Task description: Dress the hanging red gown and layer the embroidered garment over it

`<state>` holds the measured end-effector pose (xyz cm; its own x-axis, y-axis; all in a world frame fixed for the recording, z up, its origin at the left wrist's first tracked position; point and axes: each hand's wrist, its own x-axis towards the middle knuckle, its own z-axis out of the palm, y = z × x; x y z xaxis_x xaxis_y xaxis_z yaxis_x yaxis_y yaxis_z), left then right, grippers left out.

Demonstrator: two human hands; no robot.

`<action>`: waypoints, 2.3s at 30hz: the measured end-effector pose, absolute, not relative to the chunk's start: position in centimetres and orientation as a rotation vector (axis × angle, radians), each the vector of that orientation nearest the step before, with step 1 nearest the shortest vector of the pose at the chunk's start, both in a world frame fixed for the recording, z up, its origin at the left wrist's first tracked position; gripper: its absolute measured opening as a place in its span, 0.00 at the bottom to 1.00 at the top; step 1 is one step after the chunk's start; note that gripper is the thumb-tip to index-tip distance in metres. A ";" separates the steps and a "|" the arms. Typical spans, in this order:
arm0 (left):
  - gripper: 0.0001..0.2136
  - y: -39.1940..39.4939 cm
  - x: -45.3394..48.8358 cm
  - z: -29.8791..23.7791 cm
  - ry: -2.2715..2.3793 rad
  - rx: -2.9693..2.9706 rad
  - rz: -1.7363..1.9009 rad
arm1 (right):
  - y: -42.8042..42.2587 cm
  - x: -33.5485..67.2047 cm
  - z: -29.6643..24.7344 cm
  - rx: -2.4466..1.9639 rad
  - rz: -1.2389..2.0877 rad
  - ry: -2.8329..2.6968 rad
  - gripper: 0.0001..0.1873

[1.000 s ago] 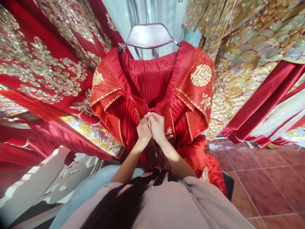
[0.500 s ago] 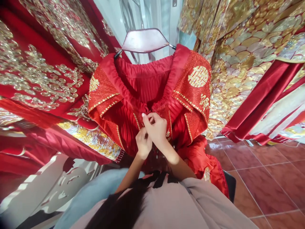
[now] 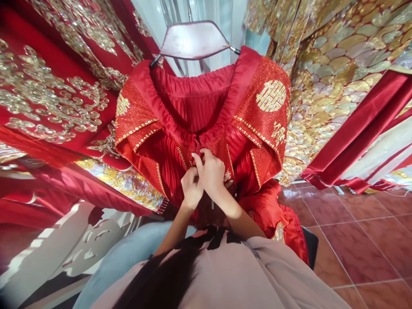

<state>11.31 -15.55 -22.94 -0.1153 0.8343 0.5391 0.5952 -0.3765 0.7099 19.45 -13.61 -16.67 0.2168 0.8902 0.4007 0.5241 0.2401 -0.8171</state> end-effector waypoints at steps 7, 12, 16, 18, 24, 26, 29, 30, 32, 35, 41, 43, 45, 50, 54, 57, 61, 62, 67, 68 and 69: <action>0.09 -15.1 10.6 -22.9 1.623 1.914 1.524 | -14.2 20.1 -16.7 -1.471 0.482 -1.557 0.04; 0.12 -14.3 9.8 -22.1 1.686 1.872 1.542 | -17.4 23.2 -16.4 -1.289 0.751 -1.664 0.03; 0.11 -14.3 10.2 -22.1 1.578 1.569 1.686 | -18.1 22.9 -16.5 -1.174 0.979 -1.718 0.05; 0.13 -14.6 10.8 -22.0 1.400 1.364 1.747 | -17.8 22.2 -16.8 -1.106 1.128 -1.711 0.05; 0.28 -15.1 12.4 -20.9 0.829 1.234 1.523 | -17.8 21.9 -16.9 -0.907 1.331 -1.677 0.07; 0.30 -14.9 12.6 -20.5 0.800 1.287 1.512 | -18.0 22.2 -16.7 -0.893 1.307 -1.701 0.08; 0.36 -14.3 12.8 -20.0 0.792 1.412 1.459 | -18.1 22.8 -16.4 -0.920 1.272 -1.717 0.07; 0.38 -14.1 12.8 -19.9 0.778 1.412 1.441 | -18.0 23.0 -16.4 -0.939 1.257 -1.722 0.06; 0.38 -13.7 12.8 -19.6 0.731 1.342 1.406 | -17.9 23.4 -16.4 -0.993 1.200 -1.743 0.05; 0.27 -13.5 12.4 -18.9 0.731 1.245 1.426 | -17.7 24.1 -16.4 -1.091 1.052 -1.774 0.04; 0.10 -14.8 11.2 -16.6 1.208 1.510 1.439 | -16.7 24.4 -16.5 -1.345 0.765 -1.838 0.05; 0.11 -15.3 10.8 -16.3 1.343 1.594 1.438 | -15.9 24.0 -16.7 -1.388 0.631 -1.781 0.07; 0.13 -15.6 10.6 -16.2 1.413 1.630 1.429 | -15.1 23.3 -17.0 -1.317 0.576 -1.674 0.08; 0.13 -15.8 10.3 -16.5 1.230 1.495 1.401 | -14.5 20.9 -17.4 -0.903 1.066 -1.261 0.09; 0.14 -15.6 10.1 -16.9 1.243 1.459 1.418 | -15.1 20.3 -17.1 -0.644 1.292 -0.935 0.19; 0.15 -15.5 10.2 -17.1 1.199 1.453 1.431 | -15.3 20.4 -16.9 -0.630 1.312 -0.913 0.27; 0.16 -15.4 10.2 -17.0 1.182 1.495 1.445 | -14.9 20.4 -17.3 -0.756 1.226 -0.967 0.22; 0.15 -15.4 10.2 -16.9 1.193 1.506 1.443 | -14.9 20.4 -17.4 -0.779 1.215 -0.987 0.22; 0.08 -15.3 9.6 -16.1 1.236 1.436 1.515 | -15.0 20.9 -17.5 -0.938 1.141 -1.112 0.24; 0.10 -15.3 9.4 -15.8 1.220 1.413 1.543 | -15.1 21.2 -17.4 -0.984 1.090 -1.139 0.23; 0.12 -15.2 9.2 -15.4 1.195 1.401 1.566 | -15.2 21.6 -17.1 -1.024 1.026 -1.161 0.22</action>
